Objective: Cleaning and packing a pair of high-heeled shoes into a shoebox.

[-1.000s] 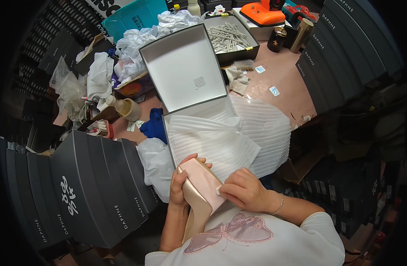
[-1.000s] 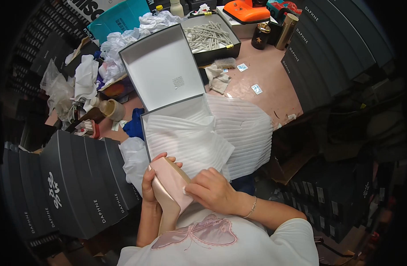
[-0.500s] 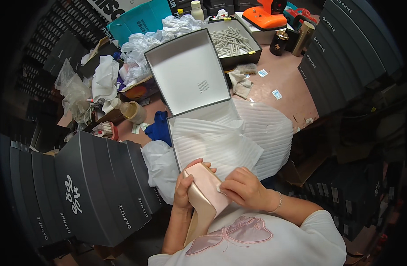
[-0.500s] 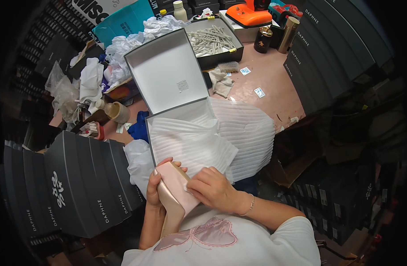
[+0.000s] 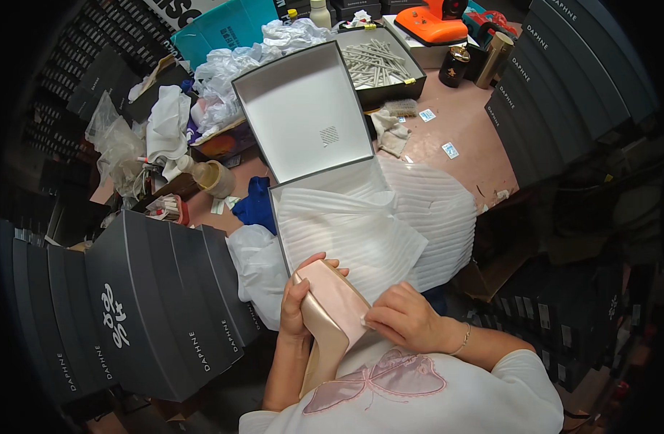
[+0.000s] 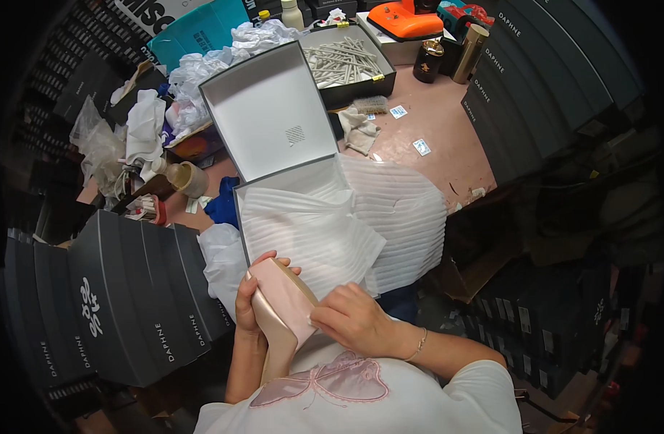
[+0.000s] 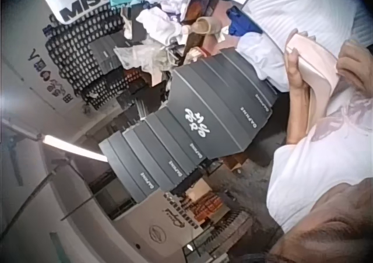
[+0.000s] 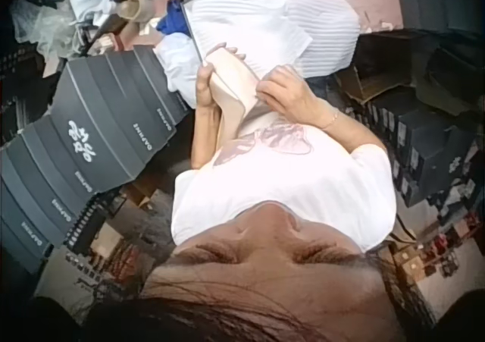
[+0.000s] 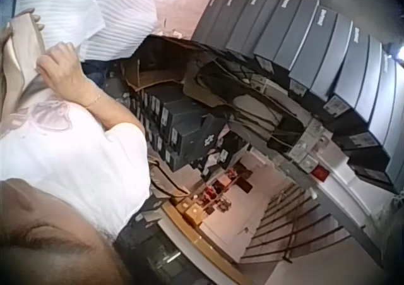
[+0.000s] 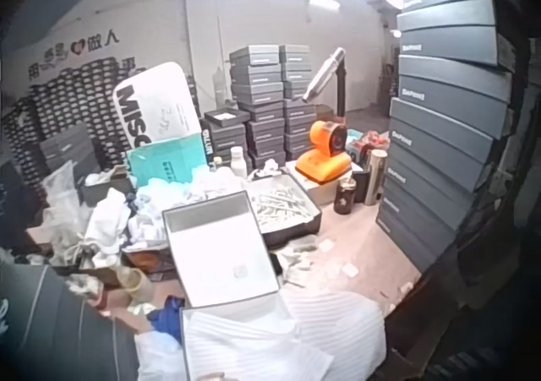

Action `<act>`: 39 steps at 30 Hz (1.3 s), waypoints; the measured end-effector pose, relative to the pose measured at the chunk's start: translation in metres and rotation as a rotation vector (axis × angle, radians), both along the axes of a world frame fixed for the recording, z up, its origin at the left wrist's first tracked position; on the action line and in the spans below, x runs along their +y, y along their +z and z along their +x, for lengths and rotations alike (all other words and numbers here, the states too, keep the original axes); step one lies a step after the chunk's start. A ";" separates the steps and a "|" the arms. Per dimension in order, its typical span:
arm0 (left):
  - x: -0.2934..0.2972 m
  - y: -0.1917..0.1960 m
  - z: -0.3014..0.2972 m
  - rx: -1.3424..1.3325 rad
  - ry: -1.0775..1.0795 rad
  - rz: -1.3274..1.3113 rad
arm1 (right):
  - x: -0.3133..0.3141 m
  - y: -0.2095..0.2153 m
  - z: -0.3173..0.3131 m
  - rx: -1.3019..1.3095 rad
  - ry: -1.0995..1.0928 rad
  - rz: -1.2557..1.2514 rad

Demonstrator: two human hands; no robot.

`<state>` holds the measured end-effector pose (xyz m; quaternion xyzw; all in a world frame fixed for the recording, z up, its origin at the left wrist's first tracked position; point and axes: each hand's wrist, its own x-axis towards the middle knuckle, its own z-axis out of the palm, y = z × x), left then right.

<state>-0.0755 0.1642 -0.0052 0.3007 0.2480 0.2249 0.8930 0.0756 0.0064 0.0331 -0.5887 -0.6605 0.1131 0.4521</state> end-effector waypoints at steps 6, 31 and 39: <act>-0.001 0.004 -0.001 0.024 -0.024 0.082 | 0.022 -0.004 0.008 0.005 -0.029 0.048; 0.003 0.009 -0.001 -0.015 -0.019 0.026 | 0.021 0.002 0.004 0.084 -0.039 0.007; 0.003 0.007 -0.006 0.014 0.015 0.037 | -0.003 0.001 -0.006 -0.005 -0.040 -0.029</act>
